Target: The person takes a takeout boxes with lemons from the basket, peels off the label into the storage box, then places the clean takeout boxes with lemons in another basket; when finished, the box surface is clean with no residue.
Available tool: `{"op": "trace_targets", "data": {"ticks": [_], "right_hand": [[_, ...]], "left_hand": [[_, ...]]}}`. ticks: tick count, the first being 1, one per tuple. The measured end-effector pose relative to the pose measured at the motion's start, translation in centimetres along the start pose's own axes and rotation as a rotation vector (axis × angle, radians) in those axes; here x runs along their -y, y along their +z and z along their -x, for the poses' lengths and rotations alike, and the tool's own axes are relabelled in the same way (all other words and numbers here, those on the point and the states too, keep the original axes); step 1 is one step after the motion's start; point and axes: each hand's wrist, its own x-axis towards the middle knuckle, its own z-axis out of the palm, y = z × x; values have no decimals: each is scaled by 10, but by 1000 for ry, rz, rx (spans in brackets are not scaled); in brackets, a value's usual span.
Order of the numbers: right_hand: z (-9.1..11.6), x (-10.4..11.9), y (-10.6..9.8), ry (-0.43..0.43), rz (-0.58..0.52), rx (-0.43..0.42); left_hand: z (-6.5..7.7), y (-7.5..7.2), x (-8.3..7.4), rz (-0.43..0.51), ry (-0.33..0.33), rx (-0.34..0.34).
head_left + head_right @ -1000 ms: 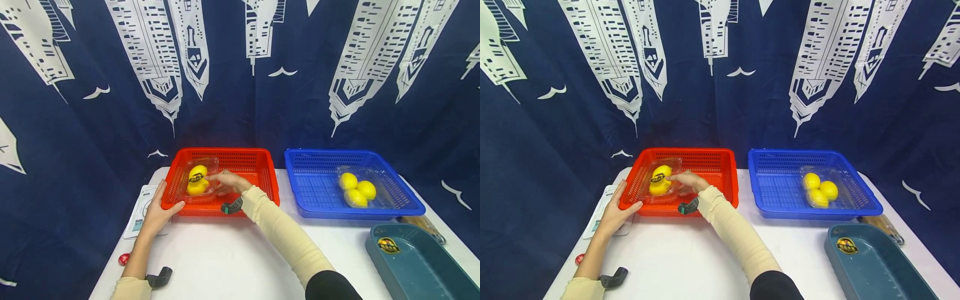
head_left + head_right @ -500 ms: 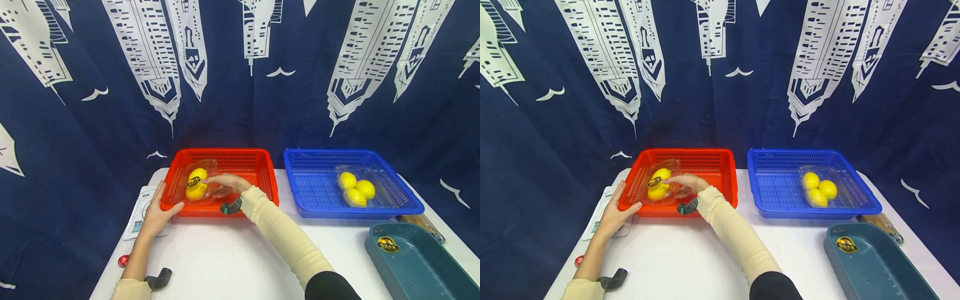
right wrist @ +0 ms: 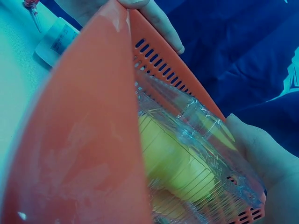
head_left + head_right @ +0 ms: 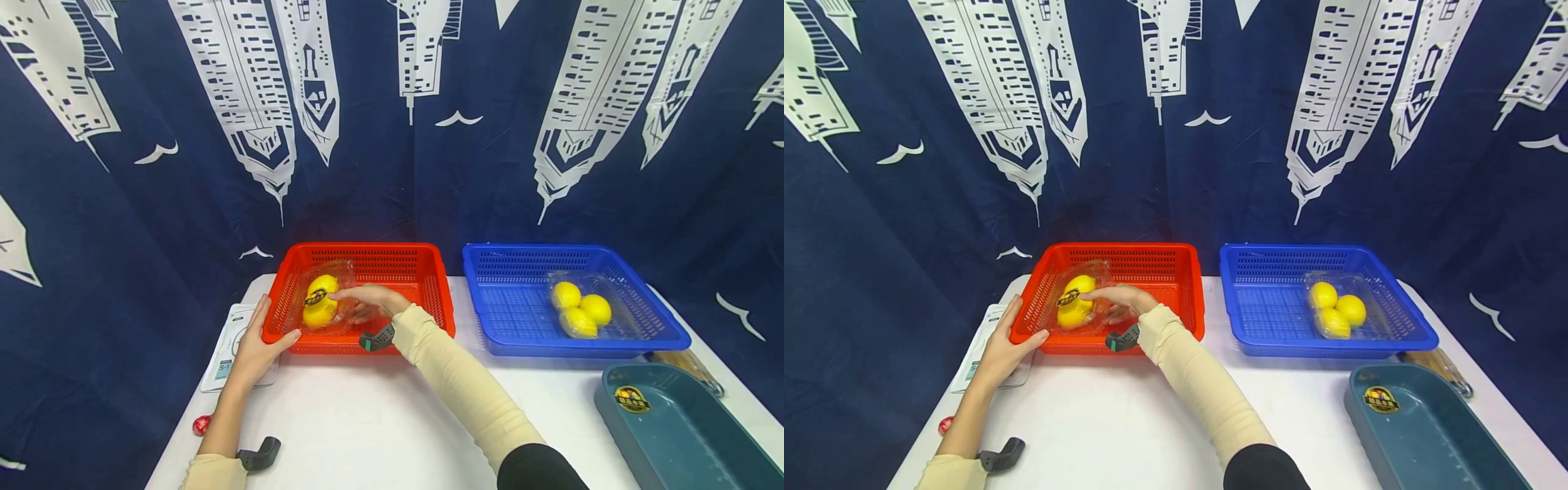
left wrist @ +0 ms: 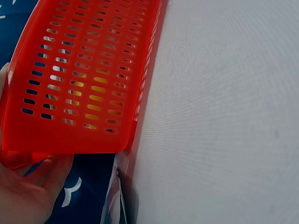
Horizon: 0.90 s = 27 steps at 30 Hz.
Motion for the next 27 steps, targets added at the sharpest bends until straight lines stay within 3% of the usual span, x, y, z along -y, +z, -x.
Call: {"op": "trace_targets", "data": {"ticks": [27], "right_hand": [[-2,0,0,-3,-7,-9]], "left_hand": [[-1,0,0,8,-6,7]]}}
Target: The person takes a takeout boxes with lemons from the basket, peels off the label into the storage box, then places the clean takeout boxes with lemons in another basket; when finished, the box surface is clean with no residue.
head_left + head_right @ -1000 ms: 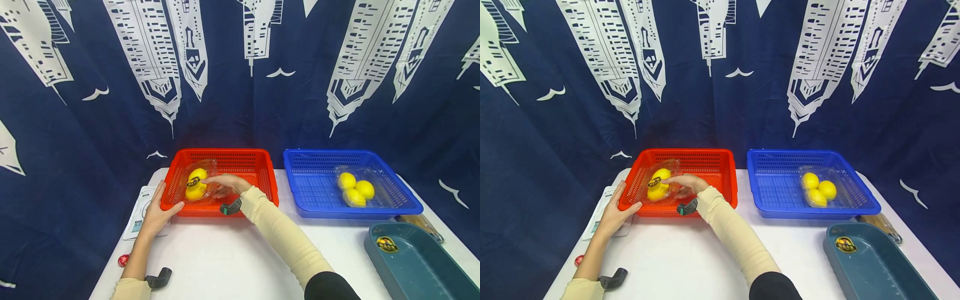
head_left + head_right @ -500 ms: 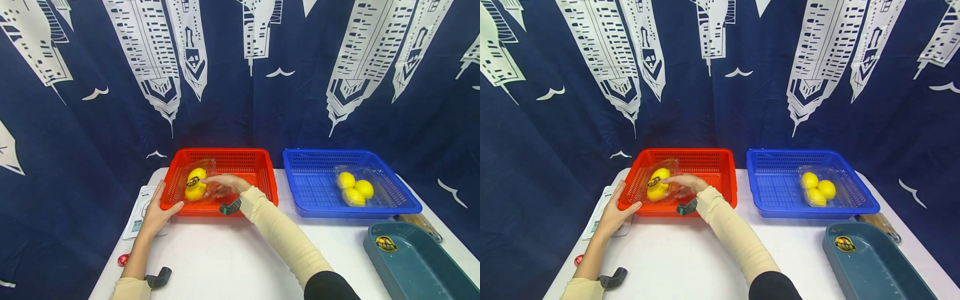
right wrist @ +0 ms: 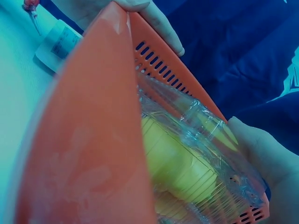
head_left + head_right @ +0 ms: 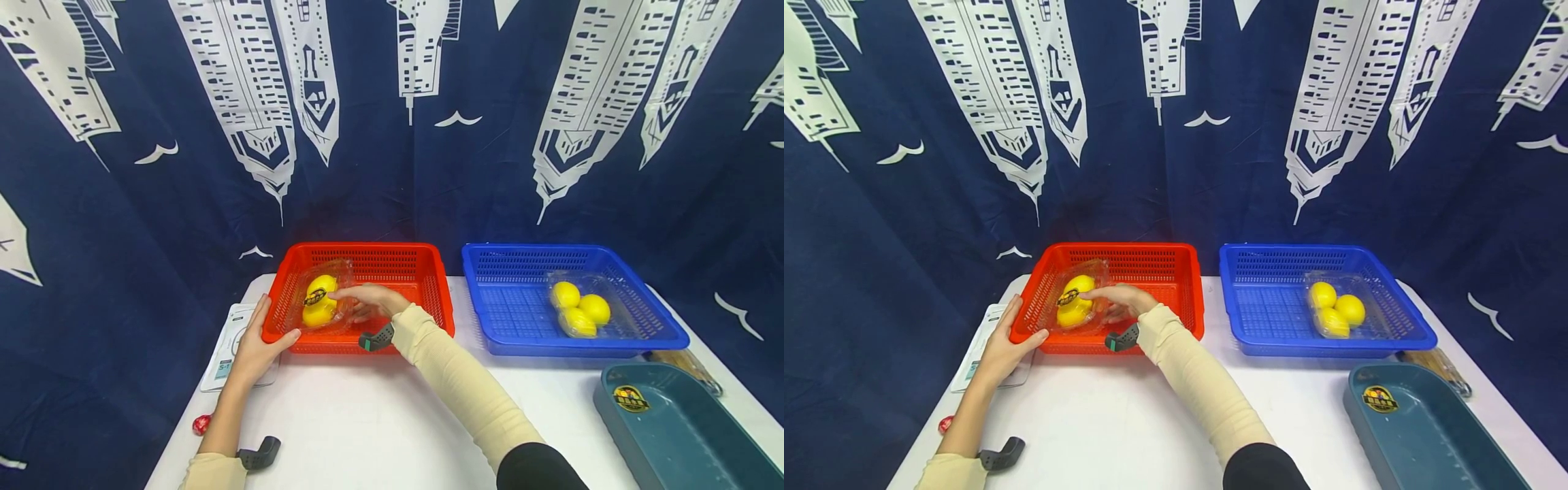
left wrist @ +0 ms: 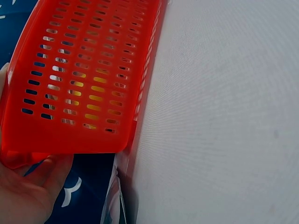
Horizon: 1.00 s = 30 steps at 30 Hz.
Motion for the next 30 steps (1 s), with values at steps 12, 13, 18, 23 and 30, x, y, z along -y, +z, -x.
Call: {"op": "trace_targets", "data": {"ticks": [12,13,18,23,30], "right_hand": [[12,6,-3,-11,-2,-31],[13,7,-3,-12,-3,-31],[23,8,-9,-20,18,-40],[35,10,-17,-24,0,-73],[63,15,-29,-46,-12,-98]], "left_hand": [[1,1,-2,-4,-6,0],[1,1,-2,-4,-7,0],[1,1,-2,-19,-3,-5],[1,1,-1,-21,-2,-10],[0,0,-1,-17,11,-8]]}}
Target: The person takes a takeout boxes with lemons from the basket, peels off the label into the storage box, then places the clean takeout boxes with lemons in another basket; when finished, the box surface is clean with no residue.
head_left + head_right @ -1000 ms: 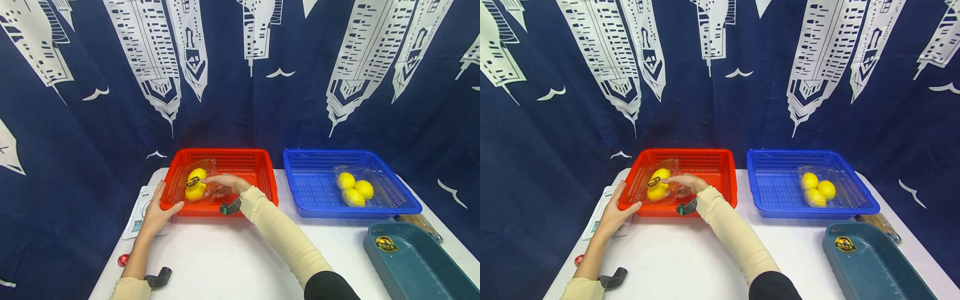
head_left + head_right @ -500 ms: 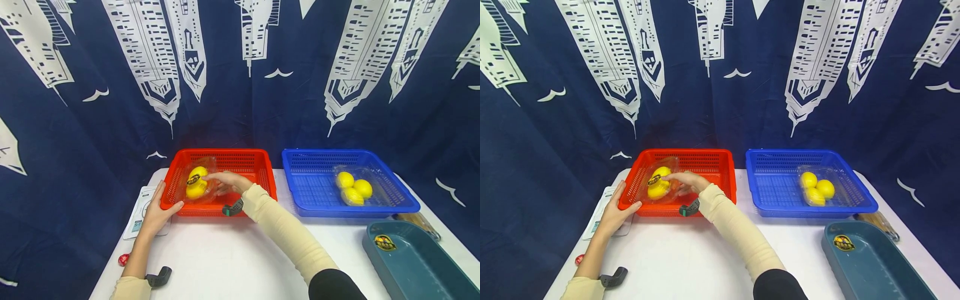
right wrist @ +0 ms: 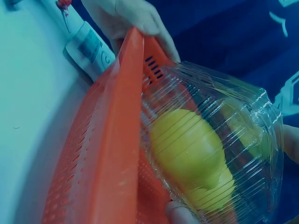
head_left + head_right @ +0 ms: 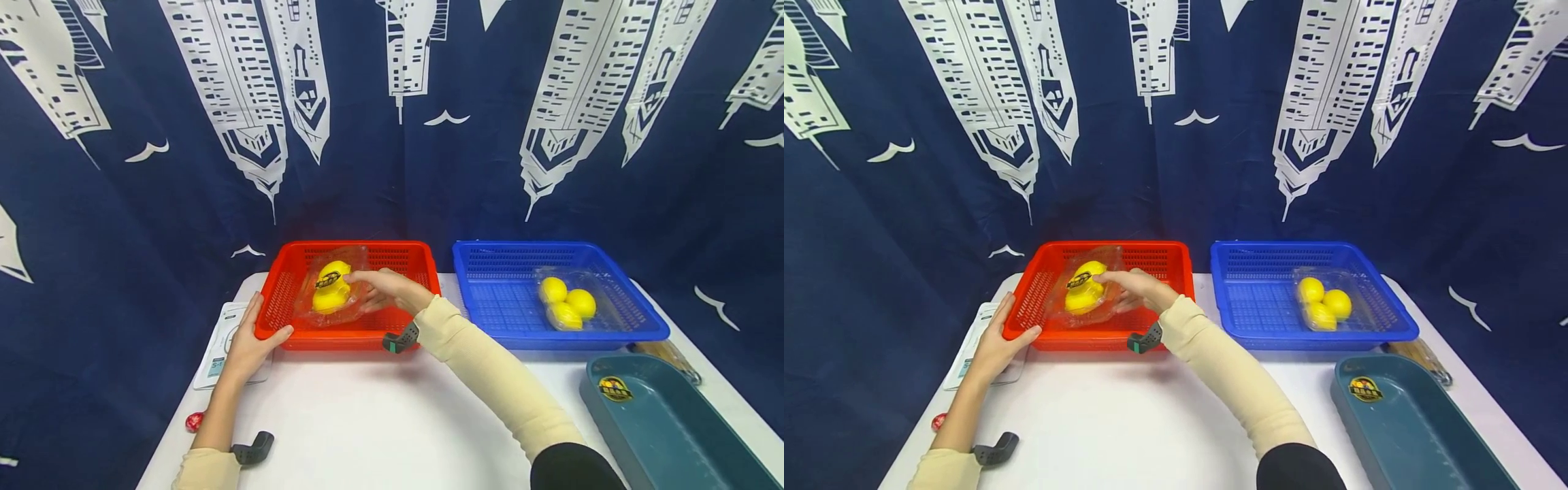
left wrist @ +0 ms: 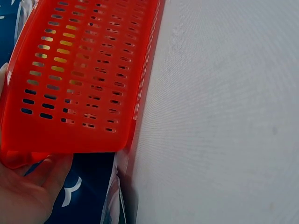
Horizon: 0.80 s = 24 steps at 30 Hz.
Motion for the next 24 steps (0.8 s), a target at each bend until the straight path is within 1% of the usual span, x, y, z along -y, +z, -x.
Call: {"op": "trace_targets", "data": {"ticks": [7,13,19,24], "right_hand": [[33,3,-14,-39,36,0],[61,4,-24,-74,23,-8],[88,2,-35,-90,13,-37],[109,-4,-44,-97,39,-63]], "left_hand": [[0,0,-2,-8,-2,5],[-1,0,-2,-9,11,2],[0,-1,-2,-15,7,6],[2,-1,-3,-8,13,9]]}}
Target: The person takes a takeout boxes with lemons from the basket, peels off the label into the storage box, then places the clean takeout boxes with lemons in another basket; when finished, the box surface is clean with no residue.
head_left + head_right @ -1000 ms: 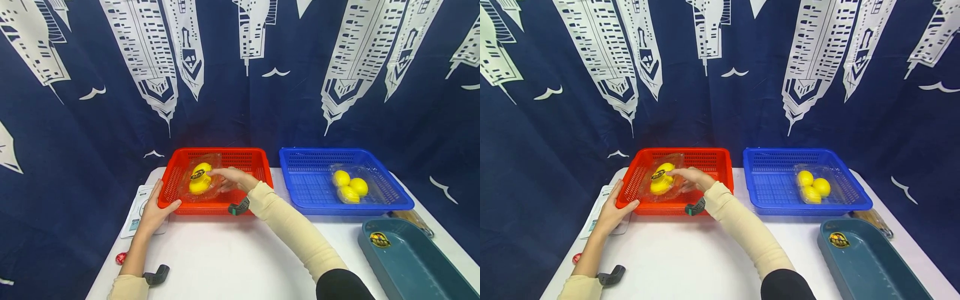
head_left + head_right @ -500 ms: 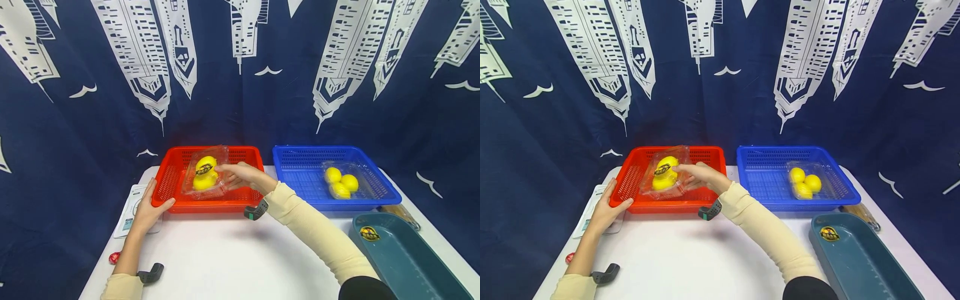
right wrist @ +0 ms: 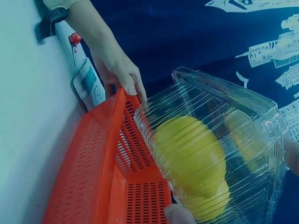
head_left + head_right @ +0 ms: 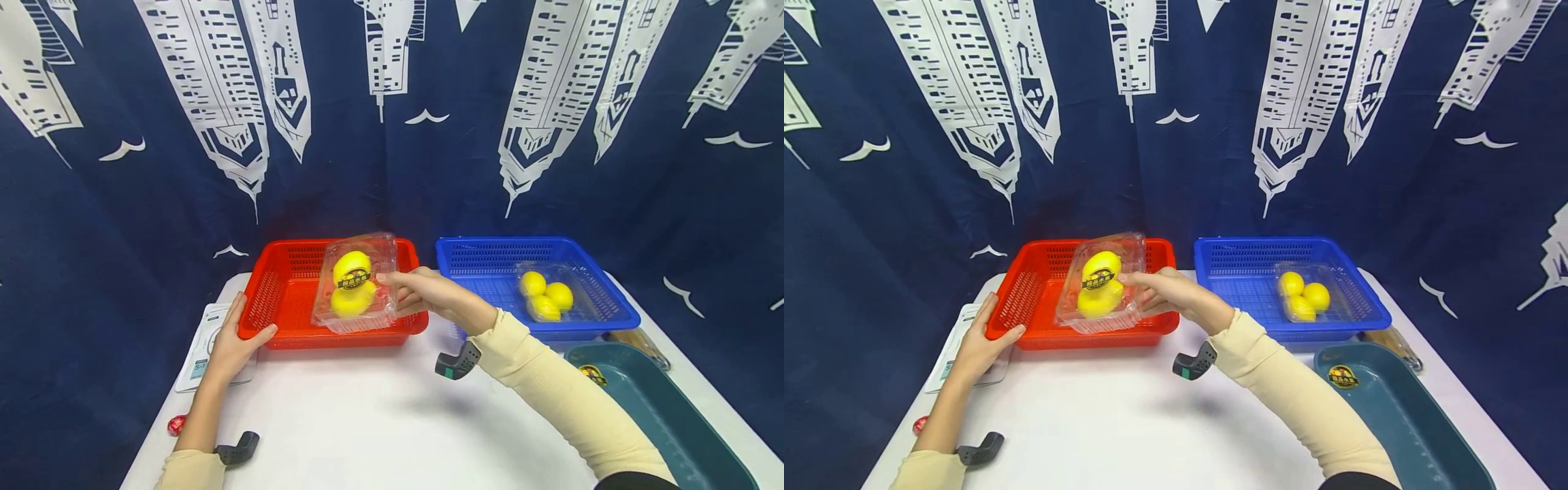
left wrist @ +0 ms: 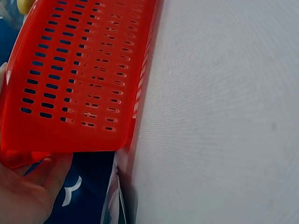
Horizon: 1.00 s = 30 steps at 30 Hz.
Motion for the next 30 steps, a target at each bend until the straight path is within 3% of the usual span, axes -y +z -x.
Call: {"op": "trace_targets", "data": {"ticks": [8,19,30], "right_hand": [[30,-13,-16,-34,-77,42],[74,-42,-31,-82,-63,104],[97,-64,-33,-88,-74,103]], "left_hand": [[-1,2,1,17,19,-7],[3,2,-1,29,12,3],[4,2,-1,14,0,11]]}}
